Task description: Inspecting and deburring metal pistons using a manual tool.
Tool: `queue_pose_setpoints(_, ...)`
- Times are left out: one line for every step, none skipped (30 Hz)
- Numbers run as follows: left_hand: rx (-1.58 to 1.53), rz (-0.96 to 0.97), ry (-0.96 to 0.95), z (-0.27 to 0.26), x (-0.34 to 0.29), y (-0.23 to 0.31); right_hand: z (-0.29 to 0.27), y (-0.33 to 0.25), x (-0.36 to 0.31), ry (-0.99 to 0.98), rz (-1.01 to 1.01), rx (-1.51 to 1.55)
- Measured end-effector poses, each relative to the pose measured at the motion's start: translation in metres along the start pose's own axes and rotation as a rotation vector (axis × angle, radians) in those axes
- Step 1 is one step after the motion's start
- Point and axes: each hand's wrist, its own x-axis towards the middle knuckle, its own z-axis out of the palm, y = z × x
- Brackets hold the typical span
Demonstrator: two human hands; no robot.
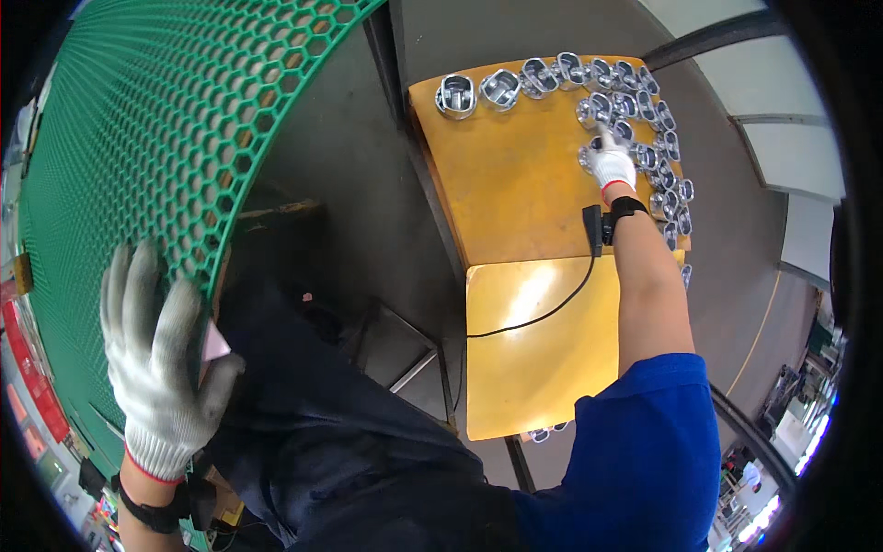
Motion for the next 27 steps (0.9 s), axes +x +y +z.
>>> queue_pose_setpoints(0.009, 0.005, -0.007, 0.004, -0.003, -0.003, 0.004, 0.009, 0.012, 0.032, -0.028, -0.043)
queue_pose_setpoints(0.002, -0.005, -0.020, 0.006, -0.002, -0.005, 0.008, 0.017, 0.023, 0.005, -0.018, -0.123)
queue_pose_setpoints(-0.002, 0.008, -0.022, 0.004, -0.002, -0.006, 0.004, 0.013, 0.031, -0.074, -0.043, -0.154)
queue_pose_setpoints(-0.008, 0.025, -0.022, 0.003, -0.003, -0.006, 0.001, 0.014, 0.037, -0.151, -0.065, -0.188)
queue_pose_setpoints(-0.007, 0.023, -0.032, 0.003, -0.004, -0.007, 0.008, 0.021, 0.053, -0.149, -0.058, -0.167)
queue_pose_setpoints(-0.004, 0.009, -0.043, 0.003, -0.004, -0.007, 0.009, 0.021, 0.059, -0.130, -0.075, -0.157)
queue_pose_setpoints(-0.007, 0.010, -0.046, 0.003, -0.004, -0.008, 0.009, 0.020, 0.064, -0.133, -0.067, -0.173)
queue_pose_setpoints(-0.011, 0.012, -0.047, 0.003, -0.004, -0.008, 0.009, 0.019, 0.068, -0.134, -0.057, -0.188)
queue_pose_setpoints(-0.009, 0.001, -0.057, 0.002, -0.005, -0.008, 0.002, 0.010, 0.061, -0.152, -0.050, -0.232)
queue_pose_setpoints(-0.004, -0.001, -0.065, 0.001, -0.005, -0.007, 0.005, 0.012, 0.062, -0.106, -0.094, -0.252)
queue_pose_setpoints(0.000, -0.001, -0.071, 0.000, -0.005, -0.007, 0.005, 0.008, 0.055, -0.064, -0.098, -0.225)
queue_pose_setpoints(0.001, -0.005, -0.068, -0.001, -0.005, -0.007, 0.001, 0.005, 0.047, -0.014, -0.098, -0.198)
queue_pose_setpoints(0.000, -0.008, -0.061, 0.000, -0.005, -0.007, 0.003, 0.006, 0.040, -0.008, -0.132, -0.121)
queue_pose_setpoints(0.000, -0.009, -0.052, 0.000, -0.005, -0.006, 0.006, 0.008, 0.030, -0.001, -0.164, -0.044)
queue_pose_setpoints(0.000, -0.010, -0.049, 0.000, -0.003, -0.005, 0.013, 0.009, 0.019, 0.042, -0.209, -0.017)
queue_pose_setpoints(0.006, -0.008, -0.064, 0.000, -0.002, -0.004, 0.020, 0.011, 0.010, 0.043, -0.228, -0.018)
queue_pose_setpoints(0.013, -0.006, -0.079, 0.000, 0.000, -0.004, 0.024, 0.011, 0.001, 0.075, -0.313, -0.014)
queue_pose_setpoints(0.012, -0.001, -0.080, 0.000, 0.000, -0.004, 0.028, 0.010, -0.011, 0.101, -0.394, -0.010)
queue_pose_setpoints(0.002, -0.003, -0.071, 0.000, -0.001, -0.004, 0.029, 0.003, -0.022, 0.165, -0.556, -0.020)
queue_pose_setpoints(-0.007, -0.006, -0.063, -0.001, -0.001, -0.003, 0.030, -0.008, -0.033, 0.229, -0.718, -0.031)
queue_pose_setpoints(0.001, -0.021, -0.062, -0.003, -0.002, -0.002, 0.022, -0.030, -0.050, 0.213, -0.778, -0.038)
queue_pose_setpoints(-0.002, -0.014, -0.061, -0.003, 0.000, -0.001, 0.028, -0.040, -0.056, 0.250, -0.915, -0.027)
queue_pose_setpoints(0.008, -0.026, -0.060, -0.004, 0.000, 0.001, 0.020, -0.064, -0.071, 0.167, -0.937, -0.121)
queue_pose_setpoints(0.018, -0.036, -0.053, -0.005, 0.001, 0.002, 0.018, -0.082, -0.078, 0.200, -1.041, -0.105)
queue_pose_setpoints(0.020, -0.035, -0.052, -0.005, 0.001, 0.001, 0.018, -0.100, -0.084, 0.113, -1.026, -0.148)
queue_pose_setpoints(0.006, -0.023, -0.047, 0.002, 0.004, -0.001, 0.021, -0.113, -0.087, -0.009, -0.940, -0.236)
queue_pose_setpoints(0.010, -0.025, -0.051, -0.001, 0.005, 0.000, 0.023, -0.138, -0.089, -0.077, -0.778, -0.173)
